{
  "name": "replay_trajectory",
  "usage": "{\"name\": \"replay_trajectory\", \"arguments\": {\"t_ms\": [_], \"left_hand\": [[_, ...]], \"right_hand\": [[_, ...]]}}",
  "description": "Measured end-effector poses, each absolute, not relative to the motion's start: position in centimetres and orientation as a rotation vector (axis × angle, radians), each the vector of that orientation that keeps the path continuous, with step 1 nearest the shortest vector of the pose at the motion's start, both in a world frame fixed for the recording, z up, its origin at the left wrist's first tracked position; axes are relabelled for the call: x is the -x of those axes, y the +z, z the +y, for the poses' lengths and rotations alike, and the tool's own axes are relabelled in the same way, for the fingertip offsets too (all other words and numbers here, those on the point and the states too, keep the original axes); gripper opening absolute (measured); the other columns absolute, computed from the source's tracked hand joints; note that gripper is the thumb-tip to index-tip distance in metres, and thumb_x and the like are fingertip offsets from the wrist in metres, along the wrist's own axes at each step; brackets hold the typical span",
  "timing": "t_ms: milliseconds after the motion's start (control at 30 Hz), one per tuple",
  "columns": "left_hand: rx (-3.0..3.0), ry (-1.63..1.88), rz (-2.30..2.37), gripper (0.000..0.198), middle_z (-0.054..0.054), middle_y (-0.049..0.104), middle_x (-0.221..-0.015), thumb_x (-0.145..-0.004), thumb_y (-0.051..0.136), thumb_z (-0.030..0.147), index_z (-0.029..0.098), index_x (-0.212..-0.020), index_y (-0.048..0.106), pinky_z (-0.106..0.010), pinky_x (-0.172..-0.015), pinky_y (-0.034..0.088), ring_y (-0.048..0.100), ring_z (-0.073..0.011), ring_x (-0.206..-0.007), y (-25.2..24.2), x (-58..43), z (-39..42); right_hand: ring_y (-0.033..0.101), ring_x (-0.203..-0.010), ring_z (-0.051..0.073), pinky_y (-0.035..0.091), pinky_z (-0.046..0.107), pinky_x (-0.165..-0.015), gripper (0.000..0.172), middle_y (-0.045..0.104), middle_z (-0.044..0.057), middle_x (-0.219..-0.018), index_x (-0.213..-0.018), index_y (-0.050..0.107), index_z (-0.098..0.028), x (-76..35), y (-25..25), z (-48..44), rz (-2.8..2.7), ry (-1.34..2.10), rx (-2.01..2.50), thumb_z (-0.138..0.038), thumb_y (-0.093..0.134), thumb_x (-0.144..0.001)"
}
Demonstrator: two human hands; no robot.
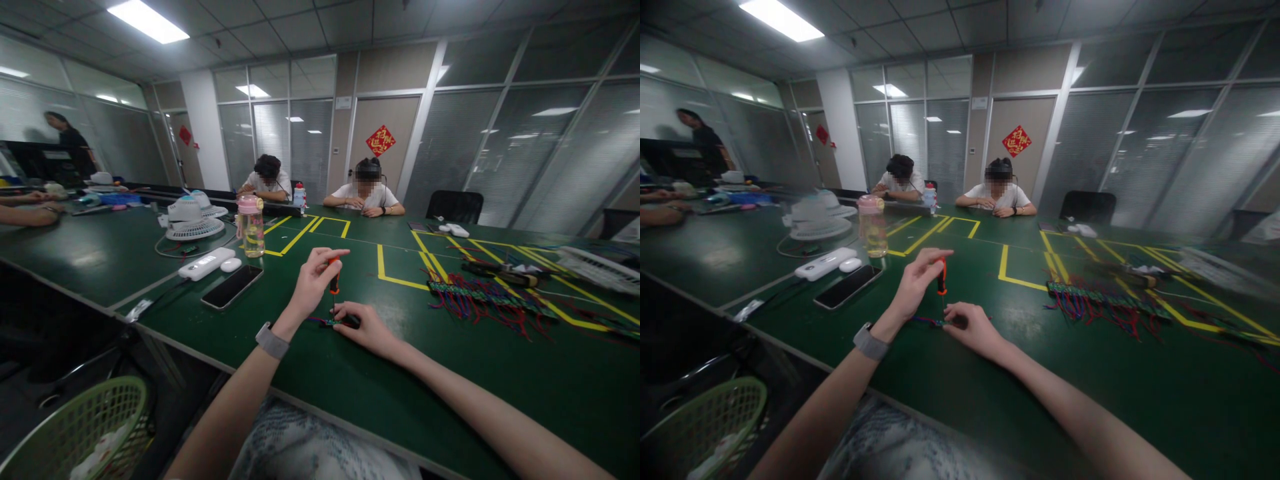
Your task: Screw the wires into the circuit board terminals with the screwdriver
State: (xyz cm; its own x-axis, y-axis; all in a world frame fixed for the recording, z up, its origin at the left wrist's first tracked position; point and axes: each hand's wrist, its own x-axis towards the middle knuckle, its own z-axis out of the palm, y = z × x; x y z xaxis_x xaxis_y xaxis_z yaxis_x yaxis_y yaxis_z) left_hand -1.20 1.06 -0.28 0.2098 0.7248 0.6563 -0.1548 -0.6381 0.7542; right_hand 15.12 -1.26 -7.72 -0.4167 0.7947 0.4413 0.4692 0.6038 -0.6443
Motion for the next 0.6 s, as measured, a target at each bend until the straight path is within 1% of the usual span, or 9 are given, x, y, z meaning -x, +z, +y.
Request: {"name": "replay_trajectory", "arguments": {"t_ms": [67,133,200,300,367,467,533,600], "left_hand": [[-1.668,1.465,0.436,0.030,-0.008,0.059,-0.116,-0.089,0.050,0.032,0.021,-0.114,0.064,-0.029,-0.082,0.051,0.059,-0.0193,-0.103,-0.35,1.07,1.16],[-1.574,1.434,0.378,0.033,-0.009,0.061,-0.114,-0.089,0.050,0.031,0.019,-0.119,0.059,-0.033,-0.081,0.053,0.062,-0.0202,-0.100,-0.45,0.91,1.24],[-1.536,1.469,0.418,0.035,-0.009,0.064,-0.107,-0.085,0.056,0.029,0.018,-0.118,0.059,-0.031,-0.075,0.054,0.064,-0.0180,-0.089,-0.50,0.85,1.29],[-1.625,1.557,0.548,0.031,-0.005,0.063,-0.097,-0.079,0.065,0.029,0.018,-0.108,0.065,-0.024,-0.069,0.051,0.061,-0.0128,-0.079,-0.46,1.02,1.31],[-1.707,1.572,0.590,0.027,-0.005,0.062,-0.102,-0.081,0.063,0.030,0.020,-0.105,0.068,-0.023,-0.072,0.050,0.060,-0.0131,-0.085,-0.43,1.13,1.35],[-1.668,1.513,0.484,0.031,-0.007,0.060,-0.115,-0.089,0.050,0.031,0.021,-0.115,0.063,-0.028,-0.083,0.050,0.059,-0.0177,-0.102,-0.46,1.05,1.41],[-1.586,1.453,0.405,0.036,-0.009,0.061,-0.116,-0.089,0.049,0.030,0.020,-0.122,0.058,-0.032,-0.084,0.052,0.061,-0.0195,-0.101,-0.48,0.91,1.36],[-1.556,1.443,0.419,0.038,-0.010,0.063,-0.111,-0.086,0.055,0.030,0.018,-0.122,0.057,-0.033,-0.078,0.054,0.064,-0.0190,-0.092,-0.45,0.85,1.24]], "right_hand": [[0.064,-0.103,0.024,0.051,0.039,-0.089,0.003,0.070,0.009,-0.097,-0.077,0.065,-0.018,-15.12,-7.71,-1.26,-2.081,0.555,1.002,-0.017,0.067,-0.075],[0.064,-0.103,0.024,0.050,0.039,-0.090,0.003,0.070,0.009,-0.097,-0.077,0.065,-0.018,-15.12,-7.72,-1.25,-2.077,0.562,1.006,-0.017,0.067,-0.075],[0.064,-0.103,0.024,0.050,0.040,-0.090,0.003,0.070,0.008,-0.097,-0.078,0.065,-0.018,-15.13,-7.73,-1.24,-2.073,0.578,1.001,-0.017,0.066,-0.075],[0.064,-0.104,0.024,0.050,0.040,-0.091,0.002,0.070,0.009,-0.098,-0.078,0.065,-0.018,-15.15,-7.73,-1.25,-2.070,0.589,0.994,-0.018,0.066,-0.076],[0.064,-0.104,0.024,0.050,0.040,-0.090,0.001,0.070,0.009,-0.098,-0.077,0.065,-0.018,-15.13,-7.69,-1.28,-2.072,0.586,0.996,-0.018,0.066,-0.076],[0.064,-0.104,0.024,0.051,0.039,-0.089,0.002,0.070,0.009,-0.098,-0.077,0.066,-0.018,-15.09,-7.61,-1.34,-2.074,0.586,1.001,-0.018,0.066,-0.076],[0.064,-0.104,0.024,0.051,0.039,-0.089,0.002,0.070,0.009,-0.098,-0.077,0.065,-0.018,-15.07,-7.59,-1.36,-2.075,0.582,1.005,-0.018,0.066,-0.075],[0.064,-0.104,0.024,0.050,0.039,-0.090,0.002,0.070,0.008,-0.098,-0.077,0.065,-0.018,-15.06,-7.60,-1.35,-2.075,0.578,1.009,-0.018,0.066,-0.075]]}}
